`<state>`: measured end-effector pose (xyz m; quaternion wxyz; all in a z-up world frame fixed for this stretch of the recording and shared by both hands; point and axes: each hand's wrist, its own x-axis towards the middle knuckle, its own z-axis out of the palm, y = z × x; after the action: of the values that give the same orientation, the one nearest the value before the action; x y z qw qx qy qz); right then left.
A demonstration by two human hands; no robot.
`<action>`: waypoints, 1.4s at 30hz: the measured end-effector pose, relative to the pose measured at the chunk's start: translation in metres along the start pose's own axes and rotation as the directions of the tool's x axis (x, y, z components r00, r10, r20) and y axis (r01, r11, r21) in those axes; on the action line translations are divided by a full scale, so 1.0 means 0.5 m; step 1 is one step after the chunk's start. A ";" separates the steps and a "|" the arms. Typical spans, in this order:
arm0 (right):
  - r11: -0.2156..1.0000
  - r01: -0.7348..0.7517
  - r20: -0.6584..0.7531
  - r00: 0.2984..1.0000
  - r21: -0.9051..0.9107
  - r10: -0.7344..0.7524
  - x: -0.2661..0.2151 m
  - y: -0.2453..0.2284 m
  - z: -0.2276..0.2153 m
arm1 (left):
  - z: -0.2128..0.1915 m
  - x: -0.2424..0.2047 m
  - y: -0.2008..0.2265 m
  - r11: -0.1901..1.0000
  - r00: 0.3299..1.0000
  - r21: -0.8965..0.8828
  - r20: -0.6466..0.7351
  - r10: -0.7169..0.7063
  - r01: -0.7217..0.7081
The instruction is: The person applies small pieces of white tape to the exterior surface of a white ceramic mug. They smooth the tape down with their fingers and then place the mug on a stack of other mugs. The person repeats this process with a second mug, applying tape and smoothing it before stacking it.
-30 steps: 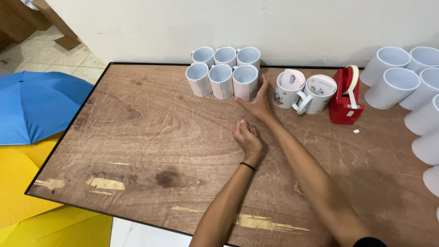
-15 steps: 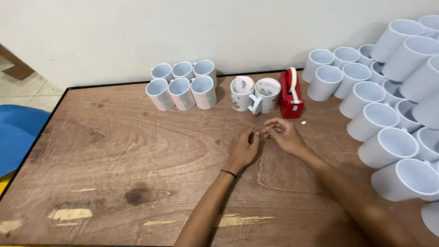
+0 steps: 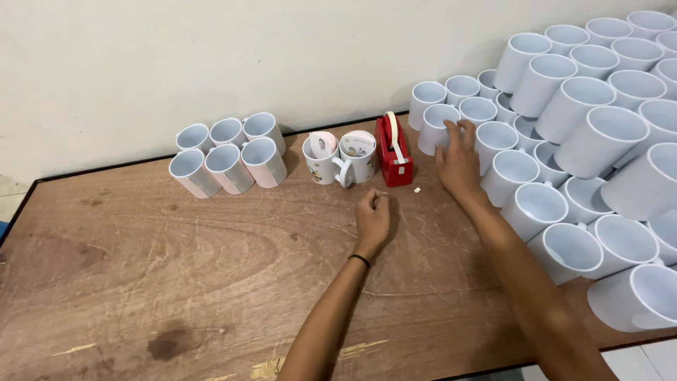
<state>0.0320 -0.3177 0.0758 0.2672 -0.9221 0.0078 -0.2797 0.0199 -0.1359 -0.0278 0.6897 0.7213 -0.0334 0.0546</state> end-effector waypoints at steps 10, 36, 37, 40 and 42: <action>0.997 0.003 0.031 1.000 -0.072 -0.001 0.065 0.079 0.083 | -0.010 -0.023 0.050 0.992 0.999 0.128 0.043 -0.012 0.006; 0.912 0.408 0.650 0.707 -0.051 -0.280 -0.029 -0.218 -0.127 | -0.120 0.009 0.286 0.768 0.671 -0.225 0.664 -0.329 0.599; 0.912 0.407 0.651 0.705 -0.048 -0.281 -0.030 -0.223 -0.117 | -0.118 0.018 0.263 0.767 0.672 -0.224 0.662 -0.332 0.601; 0.889 0.452 0.615 0.681 0.075 -0.398 -0.026 -0.230 -0.095 | -0.110 0.039 0.199 0.646 0.703 -0.400 0.641 -0.310 0.650; 0.849 0.462 0.492 0.693 0.258 -0.527 -0.015 -0.226 -0.087 | -0.104 0.047 0.169 0.512 0.711 -0.539 0.665 -0.229 0.669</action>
<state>-0.0121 -0.2407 0.1589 0.2251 -0.9132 -0.3330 -0.0669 0.0310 -0.0875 0.0610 0.8746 0.3358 -0.0384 -0.3476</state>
